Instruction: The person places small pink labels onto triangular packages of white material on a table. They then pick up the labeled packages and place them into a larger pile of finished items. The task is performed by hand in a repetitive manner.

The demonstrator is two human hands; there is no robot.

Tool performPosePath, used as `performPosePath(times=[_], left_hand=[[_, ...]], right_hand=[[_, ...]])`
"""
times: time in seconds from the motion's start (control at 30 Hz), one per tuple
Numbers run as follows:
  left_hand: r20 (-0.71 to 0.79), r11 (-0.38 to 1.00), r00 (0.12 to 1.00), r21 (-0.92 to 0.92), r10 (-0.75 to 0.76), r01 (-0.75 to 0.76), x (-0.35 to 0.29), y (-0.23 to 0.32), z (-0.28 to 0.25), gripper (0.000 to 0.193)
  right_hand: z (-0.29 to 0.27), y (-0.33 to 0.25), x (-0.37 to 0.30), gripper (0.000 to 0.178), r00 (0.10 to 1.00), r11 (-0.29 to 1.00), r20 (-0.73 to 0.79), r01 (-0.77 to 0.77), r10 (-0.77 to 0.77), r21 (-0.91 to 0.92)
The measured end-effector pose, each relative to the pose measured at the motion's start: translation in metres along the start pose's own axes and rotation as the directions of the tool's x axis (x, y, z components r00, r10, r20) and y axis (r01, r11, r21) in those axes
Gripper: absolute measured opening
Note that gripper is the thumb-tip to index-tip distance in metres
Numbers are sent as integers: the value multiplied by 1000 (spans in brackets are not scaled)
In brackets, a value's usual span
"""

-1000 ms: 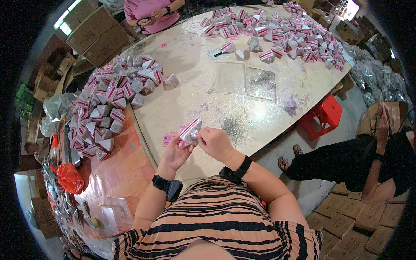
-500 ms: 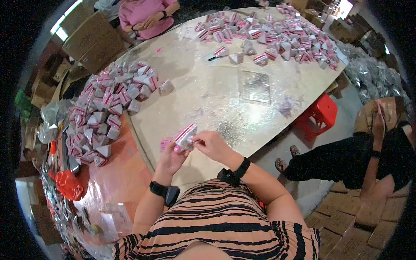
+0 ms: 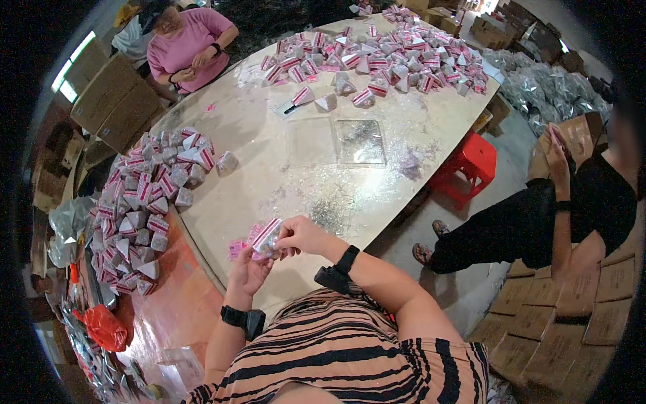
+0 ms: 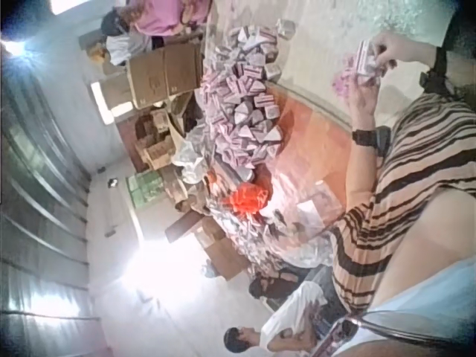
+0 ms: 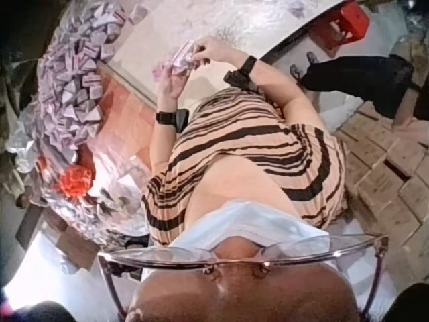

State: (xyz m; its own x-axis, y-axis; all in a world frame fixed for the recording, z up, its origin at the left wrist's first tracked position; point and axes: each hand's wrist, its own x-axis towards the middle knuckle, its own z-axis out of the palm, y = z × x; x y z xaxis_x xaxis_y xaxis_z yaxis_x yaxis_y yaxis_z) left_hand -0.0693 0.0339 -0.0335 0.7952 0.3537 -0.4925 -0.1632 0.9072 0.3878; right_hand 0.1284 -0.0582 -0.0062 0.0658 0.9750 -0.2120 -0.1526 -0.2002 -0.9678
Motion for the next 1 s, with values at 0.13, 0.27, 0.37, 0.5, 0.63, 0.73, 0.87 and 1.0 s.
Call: performPosePath(times=[0.13,0.27,0.37,0.5,0.63,0.73,0.87,1.0], left_hand=[[-50,1000,999,24,-5,6,-1,0,-4,45],[-88,999,996,35,-5,8,4,-4,-14,45],[-133,993,988,82,-76,87,5,-7,-29,51],[-308,950,945,246,-112,193,-6,-4,-17,59],[-314,934,949,346,24,91,-8,4,-28,63],[-332,915,938,401,99,45,-11,8,-47,60],[-355,924,921,381,162,-16,-15,2,-57,47],[-354,885,920,466,168,17,-8,-2,-43,29]], right_hand=[[-1,6,5,15,999,998,-28,-24,22,-62],[7,18,9,14,1000,997,-14,22,-23,-75],[9,39,11,12,998,991,-45,38,-44,-126],[-2,34,11,11,997,940,-73,-31,6,-341],[-78,19,19,11,943,959,-321,-168,89,-227],[-134,-30,17,9,875,891,-465,-101,-131,-442],[-149,-58,6,12,864,832,-452,-75,-220,-549],[-131,-7,1,12,890,832,-431,-124,-147,-541]])
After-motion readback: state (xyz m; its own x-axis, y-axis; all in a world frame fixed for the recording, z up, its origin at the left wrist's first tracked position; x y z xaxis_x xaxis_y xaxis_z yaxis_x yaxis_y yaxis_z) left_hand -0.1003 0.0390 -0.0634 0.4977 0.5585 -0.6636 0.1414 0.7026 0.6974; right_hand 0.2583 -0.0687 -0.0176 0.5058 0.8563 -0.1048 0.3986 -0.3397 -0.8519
